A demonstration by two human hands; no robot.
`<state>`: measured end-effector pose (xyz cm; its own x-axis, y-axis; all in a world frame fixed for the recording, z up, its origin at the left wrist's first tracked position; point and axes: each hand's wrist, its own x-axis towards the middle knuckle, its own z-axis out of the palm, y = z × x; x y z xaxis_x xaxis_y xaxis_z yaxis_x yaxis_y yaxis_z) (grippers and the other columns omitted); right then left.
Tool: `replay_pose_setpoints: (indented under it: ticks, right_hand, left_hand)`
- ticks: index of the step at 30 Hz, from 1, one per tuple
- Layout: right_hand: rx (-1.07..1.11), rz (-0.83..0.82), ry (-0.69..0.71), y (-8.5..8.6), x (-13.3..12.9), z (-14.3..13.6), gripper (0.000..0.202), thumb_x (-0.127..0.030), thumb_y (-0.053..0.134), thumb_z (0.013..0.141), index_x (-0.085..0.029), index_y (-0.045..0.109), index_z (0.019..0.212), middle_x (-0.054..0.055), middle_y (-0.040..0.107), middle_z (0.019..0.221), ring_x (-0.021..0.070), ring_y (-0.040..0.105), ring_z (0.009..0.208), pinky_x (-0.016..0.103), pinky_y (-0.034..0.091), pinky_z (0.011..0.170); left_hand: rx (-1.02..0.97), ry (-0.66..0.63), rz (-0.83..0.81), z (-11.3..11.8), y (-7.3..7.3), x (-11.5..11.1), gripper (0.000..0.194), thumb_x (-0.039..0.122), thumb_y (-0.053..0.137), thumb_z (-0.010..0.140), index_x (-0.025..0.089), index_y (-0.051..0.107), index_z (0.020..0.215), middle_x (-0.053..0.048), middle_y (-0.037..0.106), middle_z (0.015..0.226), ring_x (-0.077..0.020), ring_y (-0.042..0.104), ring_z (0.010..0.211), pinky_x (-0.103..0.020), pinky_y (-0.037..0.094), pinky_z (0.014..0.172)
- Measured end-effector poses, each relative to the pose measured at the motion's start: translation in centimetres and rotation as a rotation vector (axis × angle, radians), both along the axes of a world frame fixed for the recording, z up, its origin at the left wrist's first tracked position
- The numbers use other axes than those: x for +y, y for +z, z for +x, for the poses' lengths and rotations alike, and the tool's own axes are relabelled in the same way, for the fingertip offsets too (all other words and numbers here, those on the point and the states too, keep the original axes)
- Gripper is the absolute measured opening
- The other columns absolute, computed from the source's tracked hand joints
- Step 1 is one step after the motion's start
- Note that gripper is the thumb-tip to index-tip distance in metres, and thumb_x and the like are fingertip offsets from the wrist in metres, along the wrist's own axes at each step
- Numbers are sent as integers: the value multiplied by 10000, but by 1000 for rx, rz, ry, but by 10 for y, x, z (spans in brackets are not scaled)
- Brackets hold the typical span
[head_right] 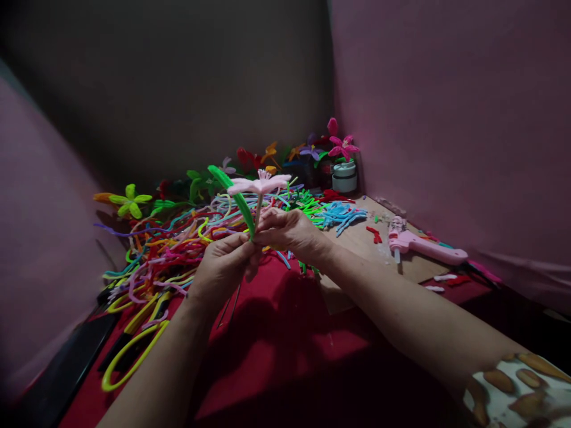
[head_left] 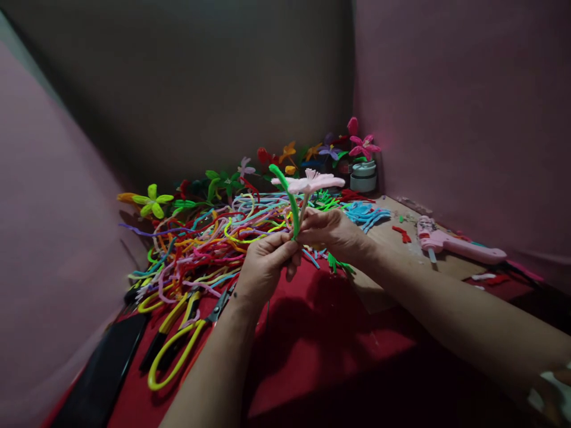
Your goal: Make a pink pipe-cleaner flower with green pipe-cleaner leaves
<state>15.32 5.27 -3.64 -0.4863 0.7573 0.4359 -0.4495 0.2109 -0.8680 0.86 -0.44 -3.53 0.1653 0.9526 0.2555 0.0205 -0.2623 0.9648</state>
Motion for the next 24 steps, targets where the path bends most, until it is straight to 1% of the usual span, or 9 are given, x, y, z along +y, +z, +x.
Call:
replay_pose_setpoints:
  ticks: [2,4,6,8,9,12,17,21,24]
  right_hand:
    - [31,-71,-58,-2,-1,-4,134,-230,735,550,-145,648,606,-15,554,675,84,497,616,244,390,589]
    - [35,-164,-96,-4,-2,-8,162,-238,736,540,-134,636,612,-29,537,591,72,473,550,235,366,548]
    - [16,-235,-113,-6,-5,-11,189,-253,735,539,-123,633,631,-30,534,553,66,454,520,229,341,525]
    - [-34,-242,-114,-7,-6,-12,208,-266,729,545,-114,642,657,-30,529,540,60,430,504,227,321,515]
    - [-66,-223,-115,-7,-6,-12,216,-273,726,549,-111,648,670,-32,520,531,58,416,497,227,312,511]
    - [-173,-124,-132,-5,-5,-9,234,-285,718,559,-114,661,708,-31,518,550,64,412,509,232,313,519]
    - [-284,55,-252,4,-4,-3,274,-224,756,481,-131,665,722,-8,580,694,107,497,635,240,359,585]
    - [-217,21,-152,5,-1,0,229,-268,714,575,-130,663,751,-13,567,645,79,466,567,220,334,522]
    - [-192,-24,-34,3,3,3,235,-289,705,606,-127,666,771,-18,553,597,54,419,498,204,287,462]
  left_hand:
    - [194,157,145,2,-3,1,121,262,538,774,148,576,768,10,545,591,-83,473,471,-205,382,458]
    - [440,364,364,4,-9,2,123,232,532,772,152,590,846,-16,591,673,-112,531,580,-225,413,556]
    - [678,520,565,4,-15,4,130,201,486,794,148,591,850,-44,611,730,-134,556,663,-242,410,628]
    - [821,589,668,3,-20,4,155,170,432,815,146,586,812,-48,603,708,-134,548,655,-243,394,630]
    - [838,596,675,3,-21,4,162,162,420,818,149,580,795,-37,588,676,-125,533,622,-236,386,610]
    - [709,563,561,3,-20,3,153,170,439,812,165,557,714,10,519,579,-89,468,521,-206,360,534]
    - [272,411,186,7,-10,1,125,215,488,789,170,542,685,51,455,495,-61,392,391,-180,316,387]
    - [13,256,18,7,-2,0,120,245,542,764,153,540,686,48,470,485,-57,379,343,-174,273,313]
    - [-160,87,-77,5,0,0,121,243,576,751,149,535,686,51,475,489,-35,346,330,-153,267,311]
